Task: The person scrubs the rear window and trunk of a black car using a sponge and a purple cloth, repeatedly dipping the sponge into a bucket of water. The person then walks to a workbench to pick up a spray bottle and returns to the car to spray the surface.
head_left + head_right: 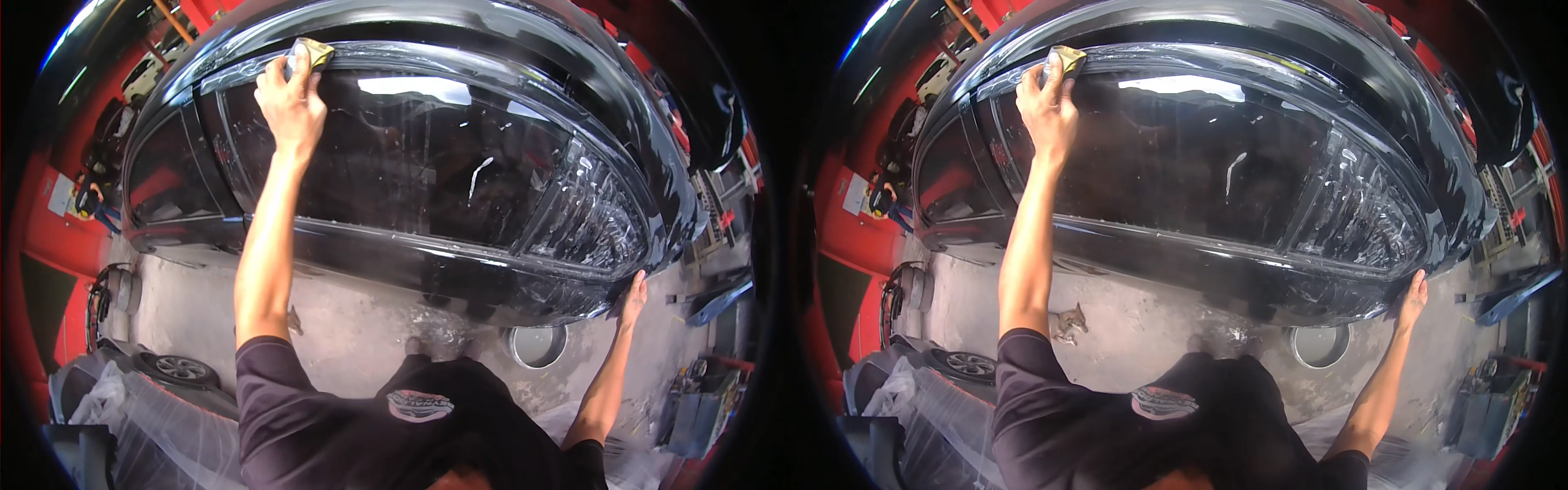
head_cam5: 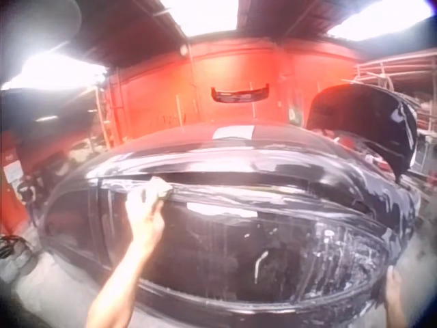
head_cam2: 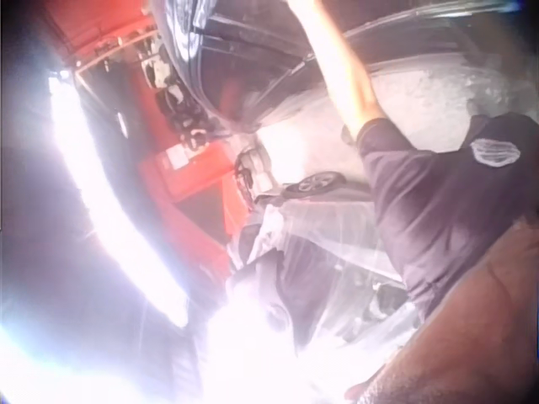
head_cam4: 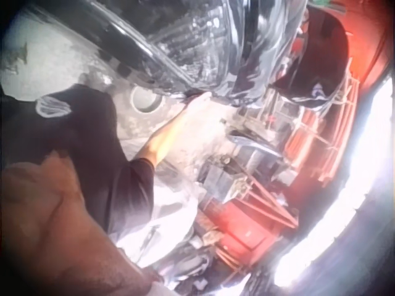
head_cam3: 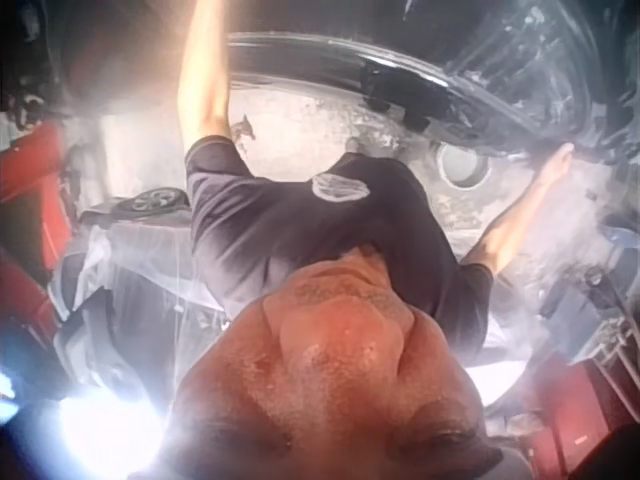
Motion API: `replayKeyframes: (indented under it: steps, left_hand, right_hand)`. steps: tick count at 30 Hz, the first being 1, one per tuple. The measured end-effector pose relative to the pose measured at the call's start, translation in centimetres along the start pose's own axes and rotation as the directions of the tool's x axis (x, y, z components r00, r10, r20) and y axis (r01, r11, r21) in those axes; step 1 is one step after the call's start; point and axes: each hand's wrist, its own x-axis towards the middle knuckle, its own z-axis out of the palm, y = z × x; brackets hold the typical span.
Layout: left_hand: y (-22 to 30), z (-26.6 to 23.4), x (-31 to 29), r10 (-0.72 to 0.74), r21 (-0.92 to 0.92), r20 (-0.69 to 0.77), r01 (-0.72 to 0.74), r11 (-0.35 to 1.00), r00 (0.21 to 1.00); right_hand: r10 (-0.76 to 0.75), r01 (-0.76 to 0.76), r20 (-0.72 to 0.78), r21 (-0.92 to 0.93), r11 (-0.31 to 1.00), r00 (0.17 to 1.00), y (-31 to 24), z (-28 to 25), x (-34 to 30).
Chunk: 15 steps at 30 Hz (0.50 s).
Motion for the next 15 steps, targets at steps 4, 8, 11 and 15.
replayKeyframes:
  steps: [4, 8, 11, 15]
  left_hand:
    - [14.8, 0.3, 2.0, 0.114, -0.286, 0.078, -0.087, 0.954, 0.990]
    - [21.4, 2.7, 2.3, 0.300, -0.328, 0.023, -0.276, 0.903, 0.954]
    - [14.2, 1.5, 3.2, 0.261, -0.289, 0.081, -0.229, 0.930, 0.962]
    - [8.5, 1.2, 3.0, 0.118, -0.121, 0.068, -0.109, 0.987, 0.991]
  right_hand:
    - [-0.117, 0.113, -0.038, -0.084, 0.990, 0.992, 1.2, -0.1, 1.1]
    - [0.021, -0.019, 0.046, -0.035, 0.999, 0.999, 0.1, -1.1, 1.0]
    - [0.041, -0.039, 0.044, -0.031, 0.999, 0.998, 0.2, -1.0, -0.2]
    - [0.038, -0.038, -0.006, -0.102, 0.994, 0.999, 0.8, -0.1, 0.6]
